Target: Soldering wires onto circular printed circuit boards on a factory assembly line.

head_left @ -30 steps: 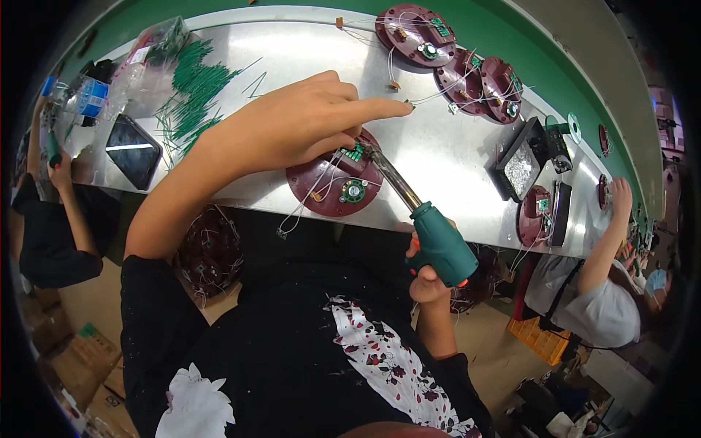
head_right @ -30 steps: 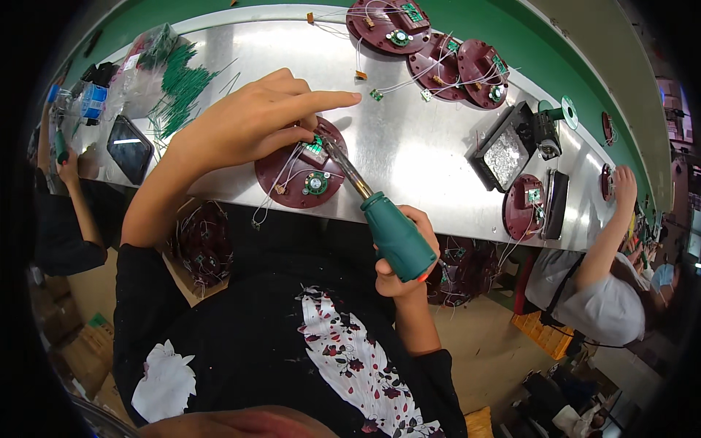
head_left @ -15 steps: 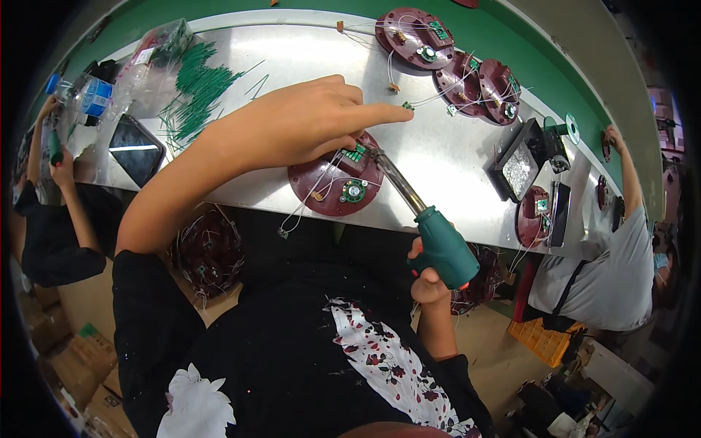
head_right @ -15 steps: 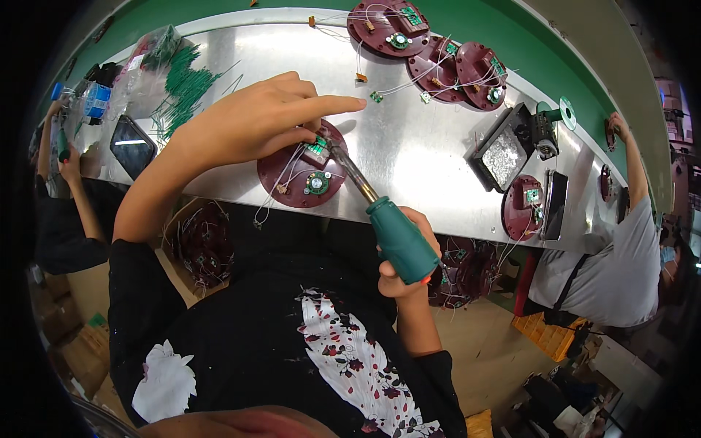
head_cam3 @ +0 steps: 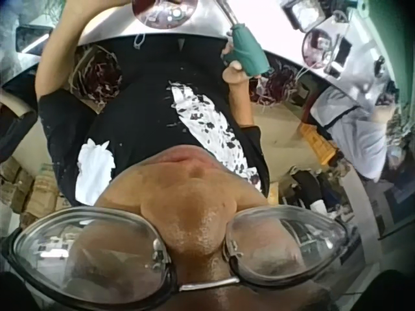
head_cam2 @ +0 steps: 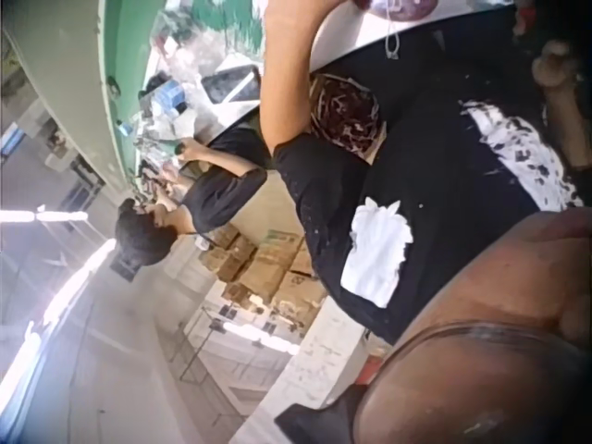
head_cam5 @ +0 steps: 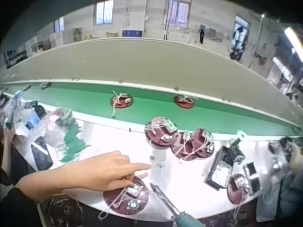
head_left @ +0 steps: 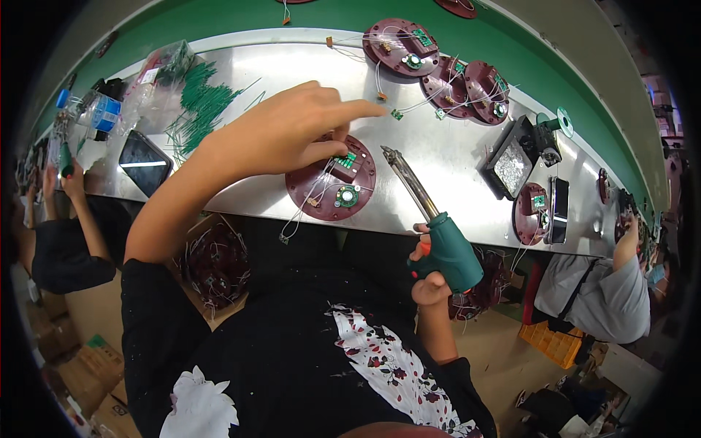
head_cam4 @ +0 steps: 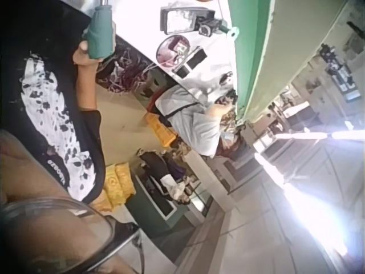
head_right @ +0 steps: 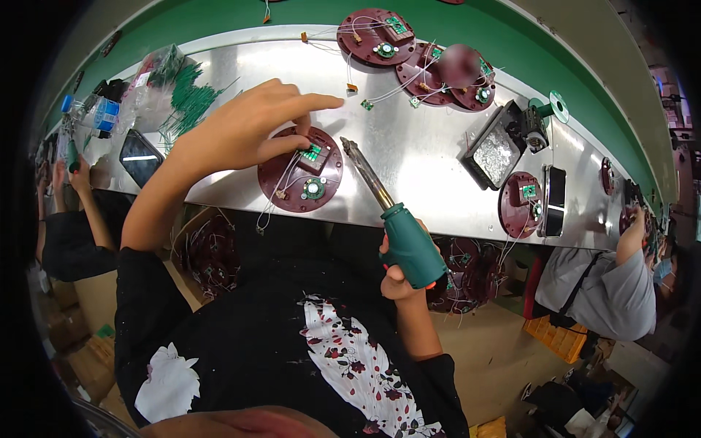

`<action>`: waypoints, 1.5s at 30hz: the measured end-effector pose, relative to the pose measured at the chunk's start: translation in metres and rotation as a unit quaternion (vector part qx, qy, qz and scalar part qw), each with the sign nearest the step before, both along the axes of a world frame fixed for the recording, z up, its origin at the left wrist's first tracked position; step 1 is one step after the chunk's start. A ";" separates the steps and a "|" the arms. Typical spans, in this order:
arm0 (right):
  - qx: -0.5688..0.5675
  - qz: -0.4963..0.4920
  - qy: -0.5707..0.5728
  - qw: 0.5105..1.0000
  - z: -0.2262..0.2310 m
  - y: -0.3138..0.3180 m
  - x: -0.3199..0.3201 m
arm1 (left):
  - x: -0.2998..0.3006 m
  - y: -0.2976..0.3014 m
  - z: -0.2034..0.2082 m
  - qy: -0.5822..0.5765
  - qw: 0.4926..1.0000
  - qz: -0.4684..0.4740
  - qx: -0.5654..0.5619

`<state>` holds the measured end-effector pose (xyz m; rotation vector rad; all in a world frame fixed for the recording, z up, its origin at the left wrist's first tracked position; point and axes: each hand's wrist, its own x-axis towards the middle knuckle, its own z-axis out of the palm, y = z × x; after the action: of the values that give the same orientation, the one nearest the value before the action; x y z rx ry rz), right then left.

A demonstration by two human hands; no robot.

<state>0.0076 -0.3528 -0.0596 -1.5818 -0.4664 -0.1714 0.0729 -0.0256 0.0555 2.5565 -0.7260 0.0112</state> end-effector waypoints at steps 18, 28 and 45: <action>0.038 -0.004 0.079 0.996 -0.001 -0.003 -0.006 | -0.015 -0.025 -0.052 0.033 0.934 0.123 -0.335; 0.008 -0.031 0.055 0.998 0.005 -0.009 -0.003 | -0.025 -0.043 -0.050 0.057 0.953 0.177 -0.241; 0.028 0.012 0.111 0.993 0.013 0.000 0.003 | -0.025 -0.045 -0.054 0.059 0.945 0.205 -0.248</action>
<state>0.0109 -0.3529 -0.0461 -1.5193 -0.3037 0.0100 0.0476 -0.0708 0.0014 2.1476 -0.1089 0.1569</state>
